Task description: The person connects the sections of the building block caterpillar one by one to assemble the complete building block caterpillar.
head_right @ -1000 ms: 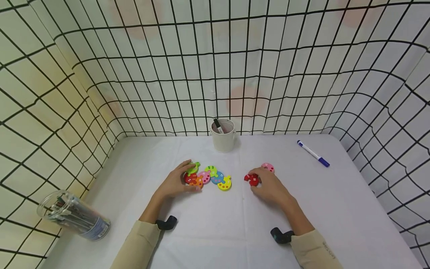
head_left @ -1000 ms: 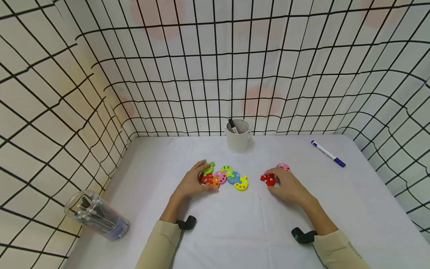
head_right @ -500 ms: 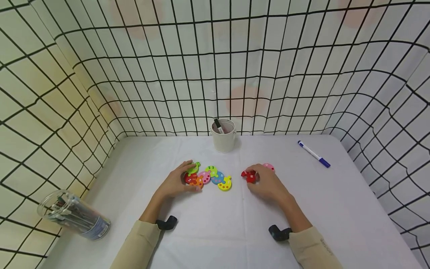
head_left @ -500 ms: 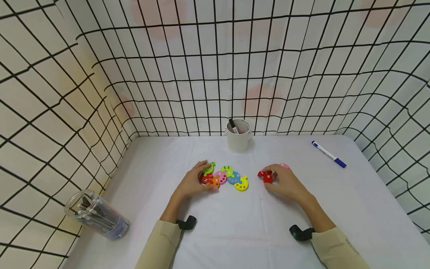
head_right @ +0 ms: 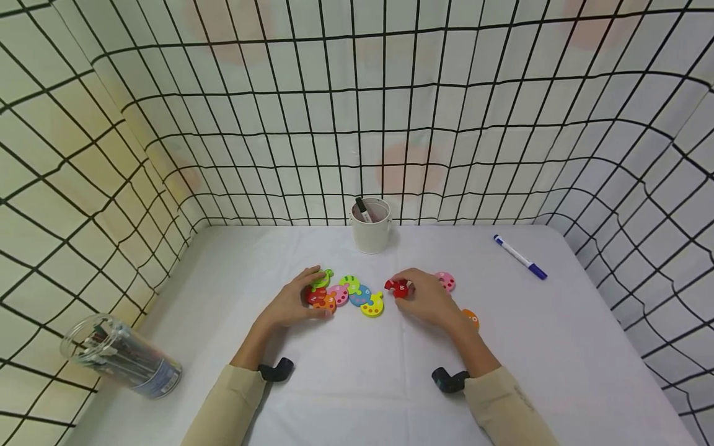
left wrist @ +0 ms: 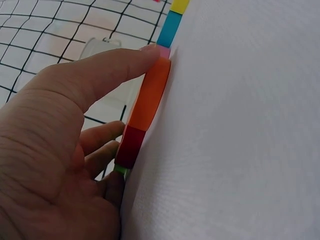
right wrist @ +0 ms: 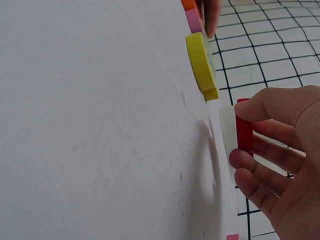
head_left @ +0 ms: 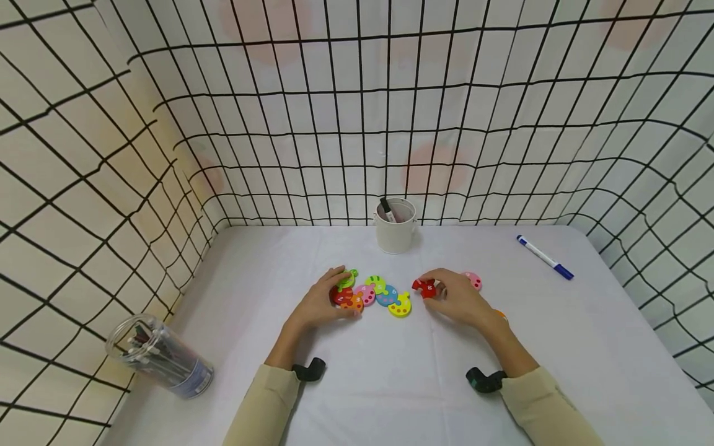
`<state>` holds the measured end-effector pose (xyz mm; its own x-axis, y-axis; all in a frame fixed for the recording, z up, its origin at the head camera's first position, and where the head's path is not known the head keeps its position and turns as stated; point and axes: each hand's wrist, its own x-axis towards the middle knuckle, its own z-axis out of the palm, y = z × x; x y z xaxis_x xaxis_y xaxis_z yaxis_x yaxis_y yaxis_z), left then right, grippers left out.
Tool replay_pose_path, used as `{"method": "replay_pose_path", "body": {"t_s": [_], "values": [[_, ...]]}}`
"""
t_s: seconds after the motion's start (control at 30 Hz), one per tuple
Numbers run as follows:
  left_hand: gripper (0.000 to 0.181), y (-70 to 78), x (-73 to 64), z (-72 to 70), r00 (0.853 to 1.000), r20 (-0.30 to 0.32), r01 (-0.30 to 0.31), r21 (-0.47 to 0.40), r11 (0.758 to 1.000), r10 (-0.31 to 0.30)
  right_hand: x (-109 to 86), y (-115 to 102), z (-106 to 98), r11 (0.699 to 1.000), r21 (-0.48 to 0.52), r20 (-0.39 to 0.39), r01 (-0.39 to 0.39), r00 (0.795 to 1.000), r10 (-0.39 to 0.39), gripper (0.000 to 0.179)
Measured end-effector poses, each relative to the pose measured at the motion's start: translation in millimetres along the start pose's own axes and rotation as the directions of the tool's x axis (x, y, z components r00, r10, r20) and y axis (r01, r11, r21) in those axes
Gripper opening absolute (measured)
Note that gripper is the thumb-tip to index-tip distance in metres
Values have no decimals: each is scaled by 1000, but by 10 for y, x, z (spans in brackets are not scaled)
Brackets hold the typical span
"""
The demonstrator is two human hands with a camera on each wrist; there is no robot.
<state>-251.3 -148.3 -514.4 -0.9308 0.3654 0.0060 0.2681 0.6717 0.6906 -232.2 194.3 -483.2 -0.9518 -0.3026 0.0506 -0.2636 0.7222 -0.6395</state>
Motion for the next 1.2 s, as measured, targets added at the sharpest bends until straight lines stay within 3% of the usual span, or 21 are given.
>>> {"method": "replay_pose_path", "body": {"t_s": [0.43, 1.2], "values": [[89, -1, 3, 0, 1000, 18, -5, 18, 1000, 5, 130, -114, 124, 1000, -16, 129, 2, 992, 0, 46], [90, 14, -25, -55, 998, 54, -35, 14, 999, 34, 133, -144, 203, 994, -98, 157, 57, 987, -41, 41]]}}
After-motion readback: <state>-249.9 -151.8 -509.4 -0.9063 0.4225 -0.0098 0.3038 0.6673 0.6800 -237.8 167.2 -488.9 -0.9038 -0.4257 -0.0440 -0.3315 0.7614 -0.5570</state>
